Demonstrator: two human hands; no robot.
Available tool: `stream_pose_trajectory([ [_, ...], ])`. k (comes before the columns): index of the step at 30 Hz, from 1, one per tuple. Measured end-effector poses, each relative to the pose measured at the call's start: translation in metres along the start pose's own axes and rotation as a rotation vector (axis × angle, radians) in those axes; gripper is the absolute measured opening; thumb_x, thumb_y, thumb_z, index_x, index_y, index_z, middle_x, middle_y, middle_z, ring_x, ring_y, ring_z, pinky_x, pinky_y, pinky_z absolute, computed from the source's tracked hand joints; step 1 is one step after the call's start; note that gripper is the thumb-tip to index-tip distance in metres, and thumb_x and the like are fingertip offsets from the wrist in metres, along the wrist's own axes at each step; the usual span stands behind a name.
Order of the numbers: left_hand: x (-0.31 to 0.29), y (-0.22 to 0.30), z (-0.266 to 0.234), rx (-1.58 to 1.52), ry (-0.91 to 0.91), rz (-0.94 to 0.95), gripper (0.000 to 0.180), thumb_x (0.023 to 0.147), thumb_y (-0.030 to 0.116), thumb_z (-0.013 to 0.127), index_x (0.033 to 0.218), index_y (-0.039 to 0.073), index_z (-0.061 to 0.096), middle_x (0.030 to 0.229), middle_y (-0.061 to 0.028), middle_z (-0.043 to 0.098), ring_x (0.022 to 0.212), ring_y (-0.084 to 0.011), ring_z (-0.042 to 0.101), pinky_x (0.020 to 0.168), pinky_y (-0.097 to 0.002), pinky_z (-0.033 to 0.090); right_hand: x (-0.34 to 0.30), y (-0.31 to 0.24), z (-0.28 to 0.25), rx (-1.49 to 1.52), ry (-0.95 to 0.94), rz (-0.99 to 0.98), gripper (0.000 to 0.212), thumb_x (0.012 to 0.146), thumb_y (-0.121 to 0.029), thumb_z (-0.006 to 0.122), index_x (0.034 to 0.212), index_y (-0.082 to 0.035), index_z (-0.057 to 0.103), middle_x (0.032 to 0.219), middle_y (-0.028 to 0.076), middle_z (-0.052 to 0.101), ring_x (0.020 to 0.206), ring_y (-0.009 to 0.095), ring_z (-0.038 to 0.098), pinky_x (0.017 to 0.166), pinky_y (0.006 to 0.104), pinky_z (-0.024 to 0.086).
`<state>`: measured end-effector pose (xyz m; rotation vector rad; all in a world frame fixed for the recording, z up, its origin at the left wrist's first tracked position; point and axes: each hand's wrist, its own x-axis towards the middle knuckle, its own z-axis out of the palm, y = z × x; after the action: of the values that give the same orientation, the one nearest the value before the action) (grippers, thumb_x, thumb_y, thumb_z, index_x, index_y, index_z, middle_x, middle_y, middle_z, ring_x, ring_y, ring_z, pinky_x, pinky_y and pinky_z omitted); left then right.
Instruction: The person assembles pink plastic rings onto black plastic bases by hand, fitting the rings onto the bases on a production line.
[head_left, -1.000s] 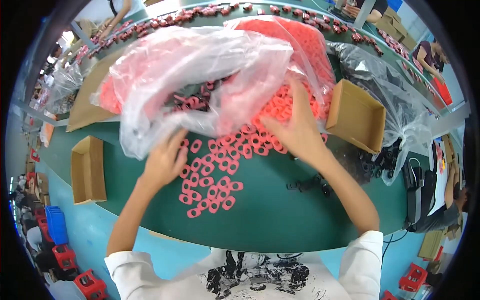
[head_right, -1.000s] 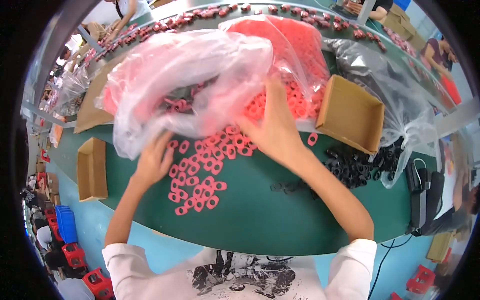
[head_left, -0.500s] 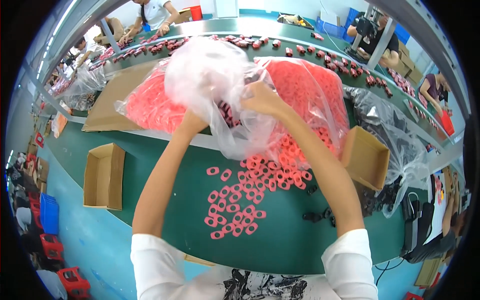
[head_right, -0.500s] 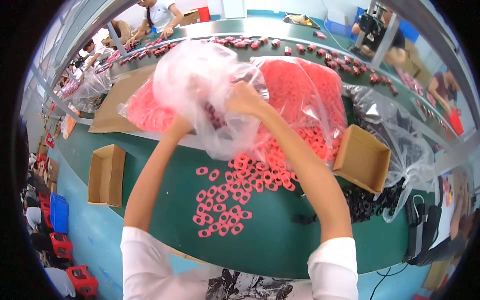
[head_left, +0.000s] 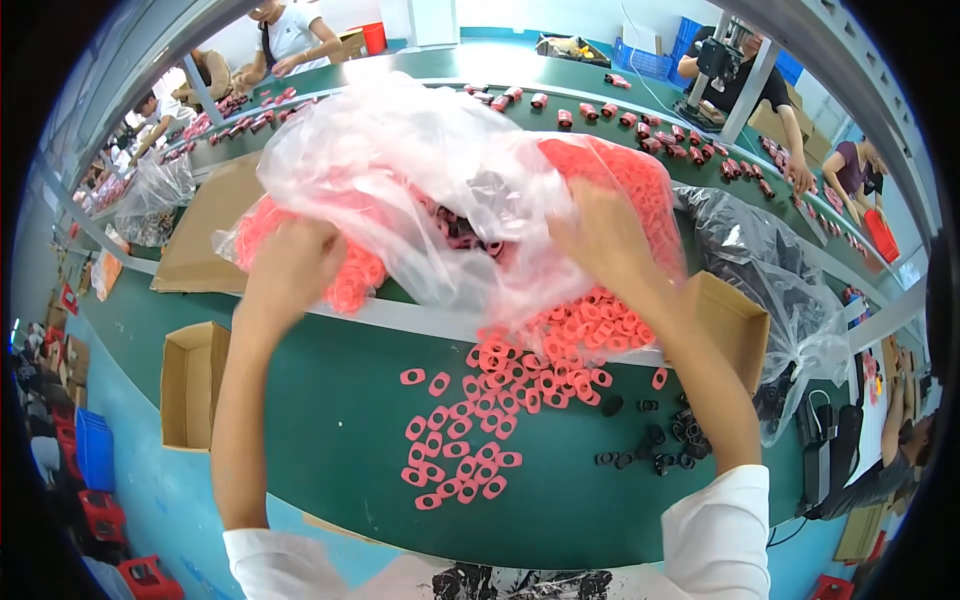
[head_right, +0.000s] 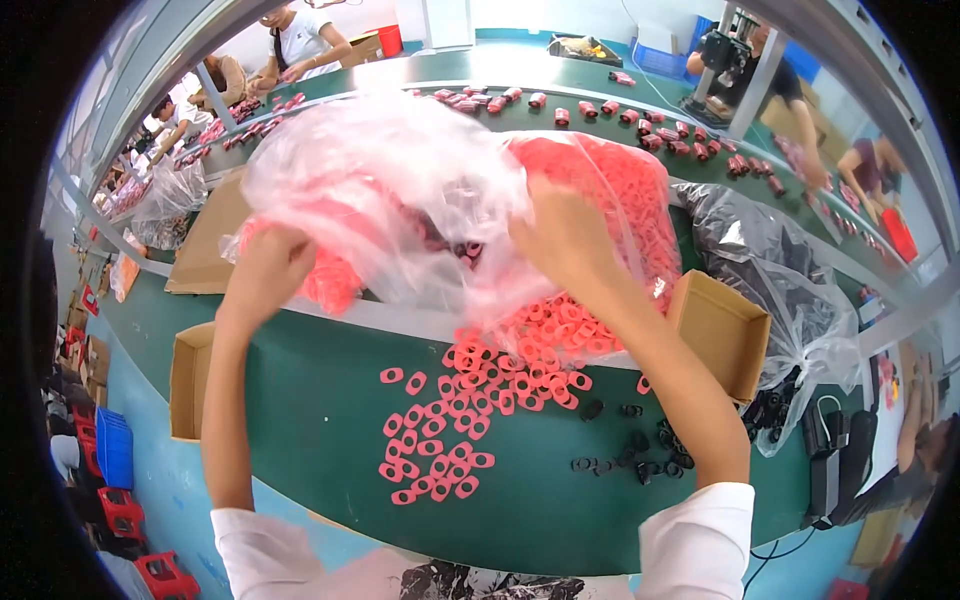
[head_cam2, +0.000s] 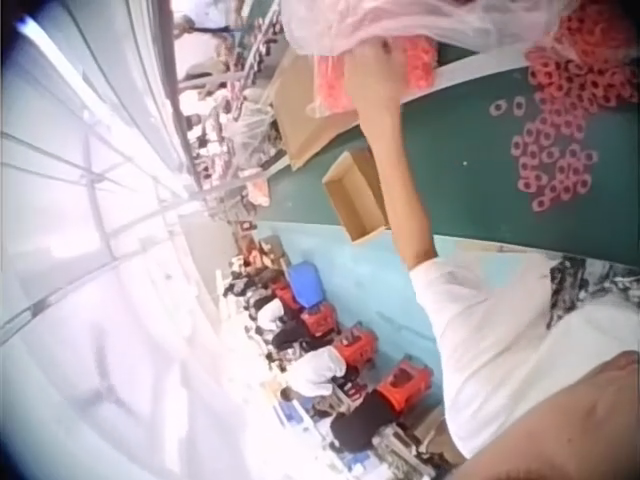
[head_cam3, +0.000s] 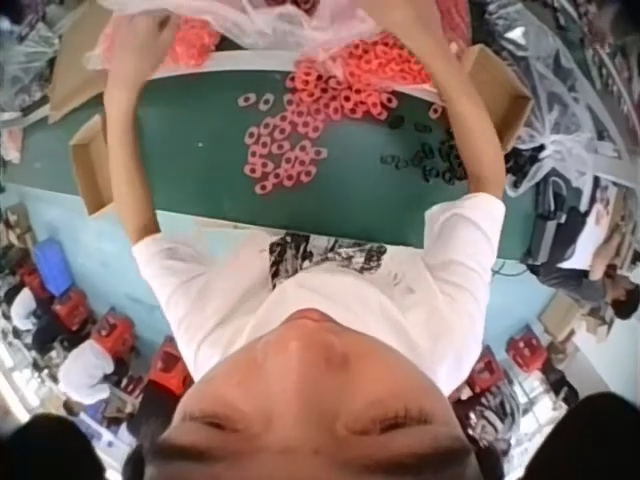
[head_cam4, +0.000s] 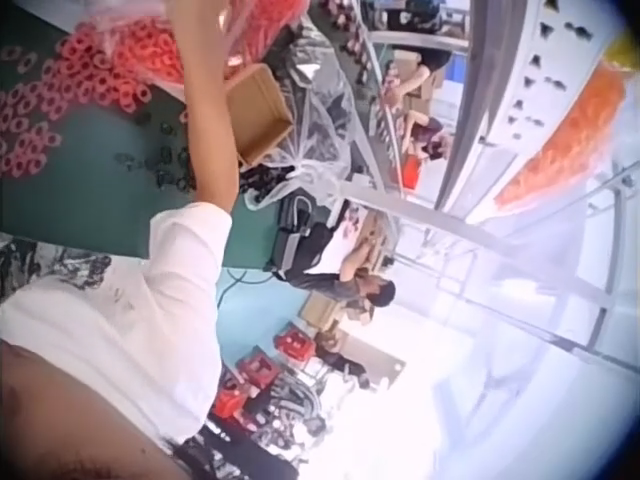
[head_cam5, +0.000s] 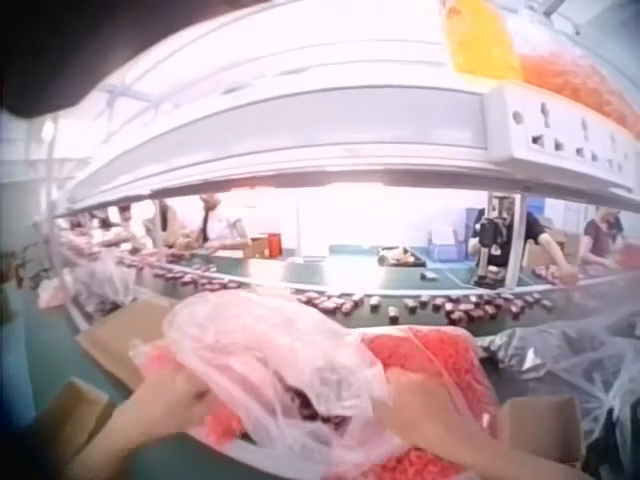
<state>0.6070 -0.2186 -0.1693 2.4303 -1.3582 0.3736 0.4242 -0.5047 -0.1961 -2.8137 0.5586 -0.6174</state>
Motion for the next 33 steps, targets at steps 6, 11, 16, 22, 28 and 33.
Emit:
stream_pose_trajectory([
  [6, -0.033, 0.107, 0.023, 0.034, 0.106, 0.406, 0.015, 0.078, 0.014, 0.067, 0.080, 0.001, 0.059, 0.090, -0.0160, 0.062, 0.092, -0.0312, 0.063, 0.073, -0.0432, 0.051, -0.047, -0.044, -0.032, -0.071, 0.181, -0.068, 0.069, 0.077, -0.025, 0.075, 0.135, -0.002, 0.047, 0.126, 0.025, 0.057, 0.117, 0.040, 0.056, 0.096, 0.0488, 0.048],
  [11, -0.035, 0.067, 0.086, -0.122, -0.443, 0.232, 0.044, 0.078, 0.033, 0.071, 0.102, -0.002, 0.062, 0.106, -0.0222, 0.062, 0.103, -0.0388, 0.061, 0.084, -0.0490, 0.051, -0.013, -0.076, 0.064, -0.297, 0.398, -0.424, 0.069, 0.074, -0.016, 0.075, 0.137, -0.006, 0.047, 0.135, 0.021, 0.051, 0.128, 0.035, 0.048, 0.100, 0.0489, 0.046],
  [16, -0.031, 0.023, 0.121, 0.373, -0.449, -0.041, 0.094, 0.066, 0.045, 0.080, 0.138, 0.000, 0.039, 0.142, -0.0306, 0.040, 0.119, -0.0516, 0.051, 0.100, -0.0568, 0.045, 0.111, -0.022, 0.080, -0.172, 0.346, -0.111, 0.007, 0.086, -0.015, 0.054, 0.089, -0.011, 0.059, 0.085, 0.013, 0.069, 0.080, 0.030, 0.070, 0.063, 0.0439, 0.055],
  [22, 0.120, 0.007, 0.063, 0.378, 0.211, -0.163, 0.051, 0.076, 0.013, 0.068, 0.126, 0.007, 0.059, 0.154, -0.0279, 0.025, 0.127, -0.0487, 0.047, 0.095, -0.0608, 0.048, 0.182, 0.005, -0.063, -0.144, 0.867, -0.061, 0.011, 0.085, -0.009, 0.054, 0.091, -0.002, 0.059, 0.070, 0.024, 0.064, 0.070, 0.043, 0.066, 0.062, 0.0548, 0.052],
  [28, 0.100, -0.022, 0.070, 0.338, -0.372, 0.115, 0.043, 0.075, 0.016, 0.070, 0.116, 0.007, 0.067, 0.123, -0.0197, 0.061, 0.113, -0.0331, 0.062, 0.088, -0.0473, 0.055, 0.142, 0.042, -0.007, -0.231, 0.265, -0.019, 0.028, 0.085, -0.024, 0.059, 0.103, -0.002, 0.063, 0.093, 0.027, 0.069, 0.092, 0.043, 0.067, 0.082, 0.0528, 0.054],
  [33, 0.031, 0.075, 0.086, 0.453, -0.831, 0.050, 0.030, 0.081, 0.016, 0.064, 0.108, 0.007, 0.072, 0.119, -0.0151, 0.066, 0.112, -0.0313, 0.064, 0.091, -0.0437, 0.054, 0.108, 0.030, -0.012, -0.169, 0.124, 0.141, 0.041, 0.085, -0.027, 0.062, 0.118, -0.004, 0.057, 0.103, 0.026, 0.068, 0.098, 0.043, 0.066, 0.085, 0.0530, 0.053],
])
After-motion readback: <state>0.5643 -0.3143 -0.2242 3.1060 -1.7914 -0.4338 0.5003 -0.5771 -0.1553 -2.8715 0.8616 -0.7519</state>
